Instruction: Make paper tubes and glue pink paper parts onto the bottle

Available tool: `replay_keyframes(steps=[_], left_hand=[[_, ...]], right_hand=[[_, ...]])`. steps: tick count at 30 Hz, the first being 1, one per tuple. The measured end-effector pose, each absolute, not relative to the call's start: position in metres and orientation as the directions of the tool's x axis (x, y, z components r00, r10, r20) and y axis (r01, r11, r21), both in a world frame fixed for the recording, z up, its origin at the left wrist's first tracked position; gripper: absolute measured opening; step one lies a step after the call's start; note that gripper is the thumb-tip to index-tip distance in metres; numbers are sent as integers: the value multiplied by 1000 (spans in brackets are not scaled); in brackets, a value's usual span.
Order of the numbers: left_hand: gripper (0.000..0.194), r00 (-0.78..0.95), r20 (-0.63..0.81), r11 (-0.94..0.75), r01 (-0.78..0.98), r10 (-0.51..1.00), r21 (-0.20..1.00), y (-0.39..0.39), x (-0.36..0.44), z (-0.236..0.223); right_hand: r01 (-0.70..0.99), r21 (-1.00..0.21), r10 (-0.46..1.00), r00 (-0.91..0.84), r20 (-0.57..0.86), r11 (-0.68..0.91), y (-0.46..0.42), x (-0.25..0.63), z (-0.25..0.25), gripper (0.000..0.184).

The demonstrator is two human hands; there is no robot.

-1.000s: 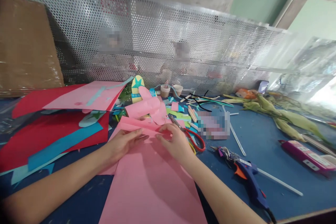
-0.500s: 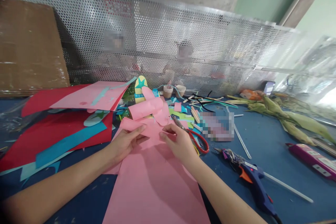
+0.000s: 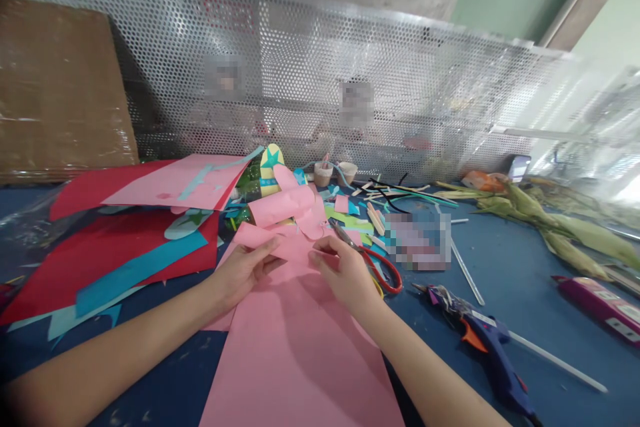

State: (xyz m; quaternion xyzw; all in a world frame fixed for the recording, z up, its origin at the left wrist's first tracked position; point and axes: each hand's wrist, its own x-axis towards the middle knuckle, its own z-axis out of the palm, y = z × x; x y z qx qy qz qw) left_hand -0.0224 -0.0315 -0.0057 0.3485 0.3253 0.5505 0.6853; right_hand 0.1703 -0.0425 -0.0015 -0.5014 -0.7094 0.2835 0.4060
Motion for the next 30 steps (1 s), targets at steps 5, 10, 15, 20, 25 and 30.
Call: replay_keyframes(steps=[5,10,15,20,25,30], left_hand=[[29,181,-55,143,-524,982,840,-31,-22,-7],[25,182,-56,144,-519,982,843,-32,-22,-5],[33,173,-73,153,-516,982,843,-33,-22,-4],[39,166,-85,158,-505,982,848,-31,-24,-9],[34,167,-97,169,-498,981,851,-29,-24,-10],[34,169,-104,177,-503,980,846,-29,-24,-9]], right_hand=[[480,-812,944,-162,288,331,-42,170,-2,22],[473,-816,943,-163,290,332,-42,171,-3,25],[472,-813,940,-165,299,342,-42,171,-3,22],[465,-810,934,-168,314,356,-41,171,-4,19],[467,-810,935,-152,321,354,-41,171,-5,17],[468,-814,938,-139,317,345,-41,171,-4,14]])
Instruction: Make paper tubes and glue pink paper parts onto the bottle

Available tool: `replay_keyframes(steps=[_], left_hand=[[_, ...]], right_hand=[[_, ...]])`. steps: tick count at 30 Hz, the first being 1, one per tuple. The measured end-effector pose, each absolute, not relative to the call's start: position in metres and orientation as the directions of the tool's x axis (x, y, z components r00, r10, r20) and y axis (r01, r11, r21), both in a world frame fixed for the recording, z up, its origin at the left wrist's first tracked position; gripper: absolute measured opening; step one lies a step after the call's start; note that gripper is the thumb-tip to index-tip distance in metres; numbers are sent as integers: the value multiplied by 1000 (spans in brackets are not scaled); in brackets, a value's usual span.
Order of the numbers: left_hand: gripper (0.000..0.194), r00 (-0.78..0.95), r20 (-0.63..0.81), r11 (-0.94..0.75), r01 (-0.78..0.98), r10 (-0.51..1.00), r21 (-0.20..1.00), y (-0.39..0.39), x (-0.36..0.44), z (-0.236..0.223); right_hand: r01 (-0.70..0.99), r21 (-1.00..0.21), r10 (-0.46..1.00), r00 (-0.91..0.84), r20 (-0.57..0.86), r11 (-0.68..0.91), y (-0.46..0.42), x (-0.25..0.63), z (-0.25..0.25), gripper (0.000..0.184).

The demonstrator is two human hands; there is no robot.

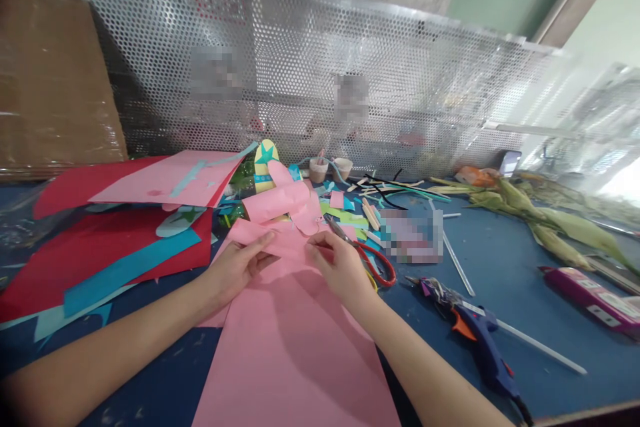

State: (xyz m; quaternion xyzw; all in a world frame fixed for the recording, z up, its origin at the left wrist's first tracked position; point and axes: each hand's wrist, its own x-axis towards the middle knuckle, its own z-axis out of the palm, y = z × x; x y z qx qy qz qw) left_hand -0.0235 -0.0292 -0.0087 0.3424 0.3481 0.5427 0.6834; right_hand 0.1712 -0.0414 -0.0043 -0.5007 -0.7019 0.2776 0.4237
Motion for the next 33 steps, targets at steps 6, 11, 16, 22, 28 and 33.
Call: replay_keyframes(steps=[6,11,16,22,28,33], left_hand=[[32,152,-126,189,-530,980,827,-29,-23,-6],[30,129,-155,201,-536,979,820,-28,-23,-5],[29,119,-167,205,-543,979,814,-28,-23,-5],[26,118,-168,206,-555,979,806,-28,-21,-3],[25,136,-167,215,-563,977,798,-28,-22,-2],[27,146,-152,208,-559,978,803,-27,-23,-7]], right_hand=[[456,-817,934,-126,334,353,-40,171,-3,15],[443,-822,932,-116,342,357,-39,172,-3,17],[440,-829,936,-102,337,346,-39,173,-4,21],[436,-833,938,-94,334,341,-38,173,-5,22],[429,-835,936,-87,342,345,-40,172,-1,21],[420,-839,935,-76,347,345,-39,172,-2,22]])
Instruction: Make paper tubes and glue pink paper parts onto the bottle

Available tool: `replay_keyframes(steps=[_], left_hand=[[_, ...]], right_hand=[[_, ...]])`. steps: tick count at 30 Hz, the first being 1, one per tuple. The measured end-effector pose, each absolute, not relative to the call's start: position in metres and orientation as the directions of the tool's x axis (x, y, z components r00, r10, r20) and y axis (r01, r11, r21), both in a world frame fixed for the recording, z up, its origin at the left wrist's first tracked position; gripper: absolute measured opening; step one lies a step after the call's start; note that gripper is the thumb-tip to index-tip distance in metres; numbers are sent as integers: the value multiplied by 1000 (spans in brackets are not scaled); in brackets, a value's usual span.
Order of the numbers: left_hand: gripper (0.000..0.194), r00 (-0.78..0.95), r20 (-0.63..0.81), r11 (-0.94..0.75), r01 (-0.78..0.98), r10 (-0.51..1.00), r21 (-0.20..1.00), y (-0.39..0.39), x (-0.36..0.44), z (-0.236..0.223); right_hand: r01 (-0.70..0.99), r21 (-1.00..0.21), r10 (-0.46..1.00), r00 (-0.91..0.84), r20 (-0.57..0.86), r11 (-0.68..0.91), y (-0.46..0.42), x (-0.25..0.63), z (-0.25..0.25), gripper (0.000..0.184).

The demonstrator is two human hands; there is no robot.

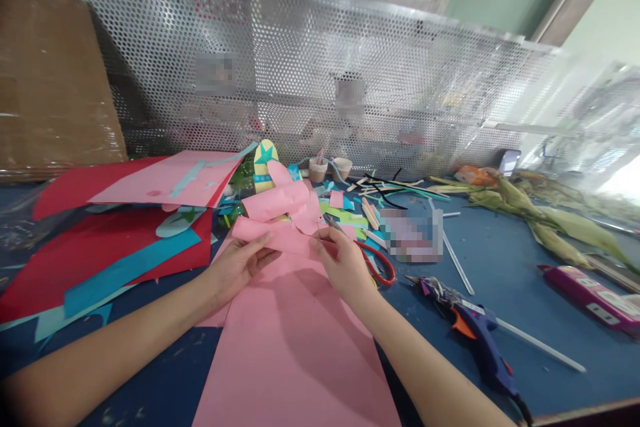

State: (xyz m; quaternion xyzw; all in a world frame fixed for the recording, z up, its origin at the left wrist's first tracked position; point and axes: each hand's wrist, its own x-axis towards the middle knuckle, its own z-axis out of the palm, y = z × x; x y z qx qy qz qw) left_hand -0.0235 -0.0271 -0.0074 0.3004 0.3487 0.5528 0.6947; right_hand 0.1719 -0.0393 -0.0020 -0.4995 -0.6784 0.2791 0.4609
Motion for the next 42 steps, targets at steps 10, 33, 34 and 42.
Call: replay_keyframes(steps=[10,33,34,42], left_hand=[[27,150,-122,185,-539,981,822,-28,-24,-10],[24,109,-136,174,-566,985,805,-27,-24,-7],[24,105,-139,174,-572,985,802,-26,-24,-7],[22,110,-165,198,-590,980,783,-28,-23,-4]], right_hand=[[409,-841,933,-82,352,353,-40,171,-2,26],[341,-888,944,9,331,308,-38,171,-8,34],[330,-895,944,34,328,299,-37,171,-9,36],[264,-931,954,96,286,252,-32,172,-10,40]])
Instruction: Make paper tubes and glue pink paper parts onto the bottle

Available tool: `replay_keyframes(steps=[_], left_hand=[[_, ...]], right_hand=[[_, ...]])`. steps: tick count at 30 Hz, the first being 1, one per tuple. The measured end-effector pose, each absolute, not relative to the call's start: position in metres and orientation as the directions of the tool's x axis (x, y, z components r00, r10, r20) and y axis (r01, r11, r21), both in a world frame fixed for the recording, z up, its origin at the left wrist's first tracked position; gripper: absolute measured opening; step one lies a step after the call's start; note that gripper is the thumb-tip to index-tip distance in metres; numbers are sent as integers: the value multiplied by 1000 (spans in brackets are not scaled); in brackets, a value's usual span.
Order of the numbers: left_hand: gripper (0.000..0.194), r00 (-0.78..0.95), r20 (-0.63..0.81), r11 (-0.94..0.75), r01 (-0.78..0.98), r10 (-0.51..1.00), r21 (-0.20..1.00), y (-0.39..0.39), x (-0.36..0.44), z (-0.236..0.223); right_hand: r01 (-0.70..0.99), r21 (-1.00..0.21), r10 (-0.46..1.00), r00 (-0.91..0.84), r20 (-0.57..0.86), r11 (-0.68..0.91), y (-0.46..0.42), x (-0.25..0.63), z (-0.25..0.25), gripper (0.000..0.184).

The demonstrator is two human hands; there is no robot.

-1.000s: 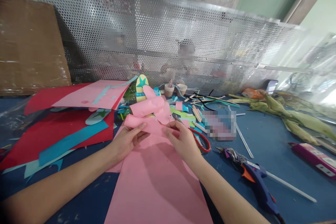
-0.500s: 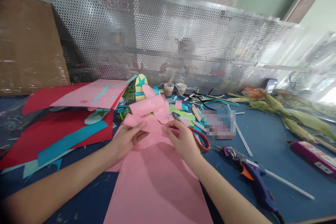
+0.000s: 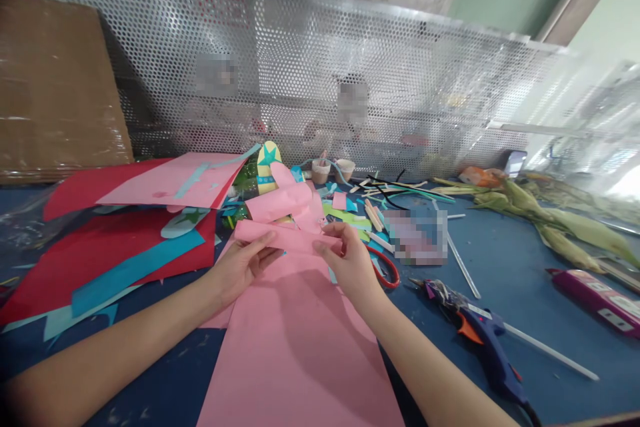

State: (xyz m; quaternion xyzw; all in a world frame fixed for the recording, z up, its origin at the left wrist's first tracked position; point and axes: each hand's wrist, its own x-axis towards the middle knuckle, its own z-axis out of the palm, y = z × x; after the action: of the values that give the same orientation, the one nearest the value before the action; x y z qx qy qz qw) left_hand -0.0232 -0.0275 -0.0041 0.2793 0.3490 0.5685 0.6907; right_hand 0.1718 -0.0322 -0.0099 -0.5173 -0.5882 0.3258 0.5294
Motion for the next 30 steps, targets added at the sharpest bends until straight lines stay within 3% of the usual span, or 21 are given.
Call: replay_keyframes(steps=[20,30], left_hand=[[22,101,-176,201,-604,979,771,-29,-21,-7],[29,180,-141,221,-579,974,785,-29,-22,-7]], right_hand=[[217,-959,978,61,199,181,-38,173,-8,42],[186,-964,980,23,196,188,-33,175,-16,42]])
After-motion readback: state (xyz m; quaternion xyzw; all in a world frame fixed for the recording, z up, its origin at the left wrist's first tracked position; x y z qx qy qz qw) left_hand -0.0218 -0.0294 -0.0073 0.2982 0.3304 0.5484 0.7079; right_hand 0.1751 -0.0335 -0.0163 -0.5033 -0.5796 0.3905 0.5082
